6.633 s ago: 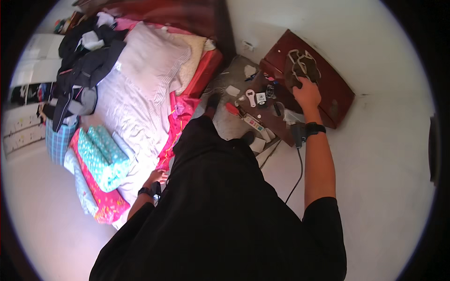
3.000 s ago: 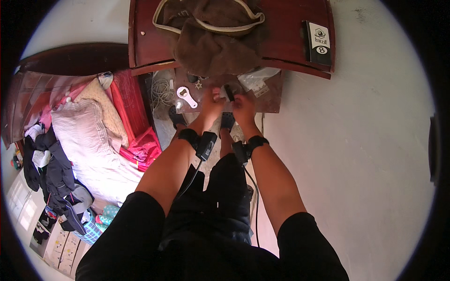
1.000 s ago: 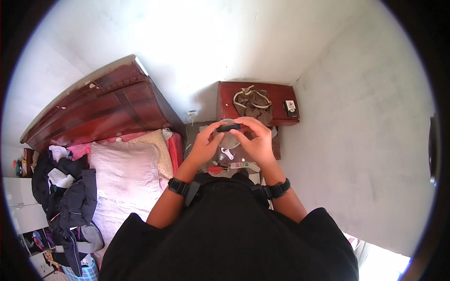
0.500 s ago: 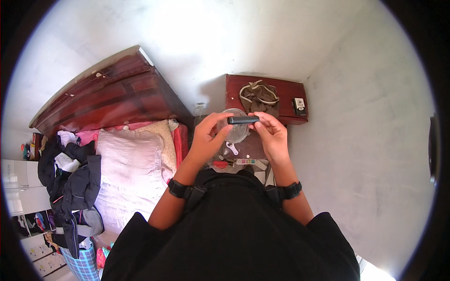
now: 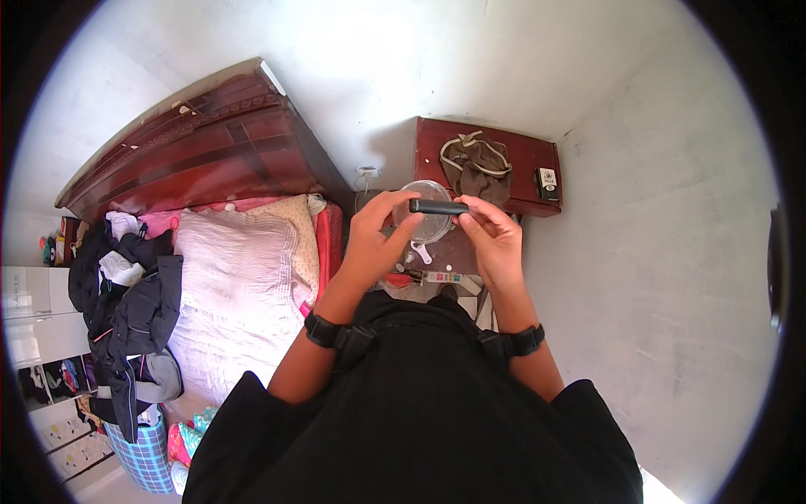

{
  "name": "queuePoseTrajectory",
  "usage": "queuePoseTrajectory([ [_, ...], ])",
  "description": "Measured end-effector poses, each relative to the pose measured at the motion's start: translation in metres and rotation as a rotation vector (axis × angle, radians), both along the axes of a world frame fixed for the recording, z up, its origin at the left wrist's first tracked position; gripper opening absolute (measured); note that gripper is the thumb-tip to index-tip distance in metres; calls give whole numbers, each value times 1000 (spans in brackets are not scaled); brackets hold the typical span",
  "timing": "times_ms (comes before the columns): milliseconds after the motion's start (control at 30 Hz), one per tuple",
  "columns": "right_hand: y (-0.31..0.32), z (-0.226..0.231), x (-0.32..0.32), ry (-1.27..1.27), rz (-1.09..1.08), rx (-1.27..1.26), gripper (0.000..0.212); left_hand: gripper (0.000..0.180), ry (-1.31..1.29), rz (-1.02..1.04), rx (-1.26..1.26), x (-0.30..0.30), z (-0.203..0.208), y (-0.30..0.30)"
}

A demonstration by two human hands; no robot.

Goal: The person removes a drawer from a nightstand, sorts through items on the surface including a pouch and a cup, and wipes the interior of the cabinet with a cloth.

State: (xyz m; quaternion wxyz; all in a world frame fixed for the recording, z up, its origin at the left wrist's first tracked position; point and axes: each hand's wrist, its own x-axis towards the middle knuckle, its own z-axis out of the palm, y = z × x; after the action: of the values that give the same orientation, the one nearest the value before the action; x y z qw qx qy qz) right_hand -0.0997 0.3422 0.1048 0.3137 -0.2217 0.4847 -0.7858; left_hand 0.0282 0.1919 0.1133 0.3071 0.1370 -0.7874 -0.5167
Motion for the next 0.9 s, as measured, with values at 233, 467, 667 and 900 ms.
queuePoseTrajectory([
  [233,6,1,2,76,5,23,28,25,87,-2,120,3,-1,5],
  [467,12,-8,5,-45,14,119,26,24,80,64,-212,-6,23,17],
  [667,15,-11,10,-89,42,103,27,24,84,125,-257,-8,30,26],
  [900,17,-13,14,-94,46,99,26,25,82,135,-289,-5,25,27],
])
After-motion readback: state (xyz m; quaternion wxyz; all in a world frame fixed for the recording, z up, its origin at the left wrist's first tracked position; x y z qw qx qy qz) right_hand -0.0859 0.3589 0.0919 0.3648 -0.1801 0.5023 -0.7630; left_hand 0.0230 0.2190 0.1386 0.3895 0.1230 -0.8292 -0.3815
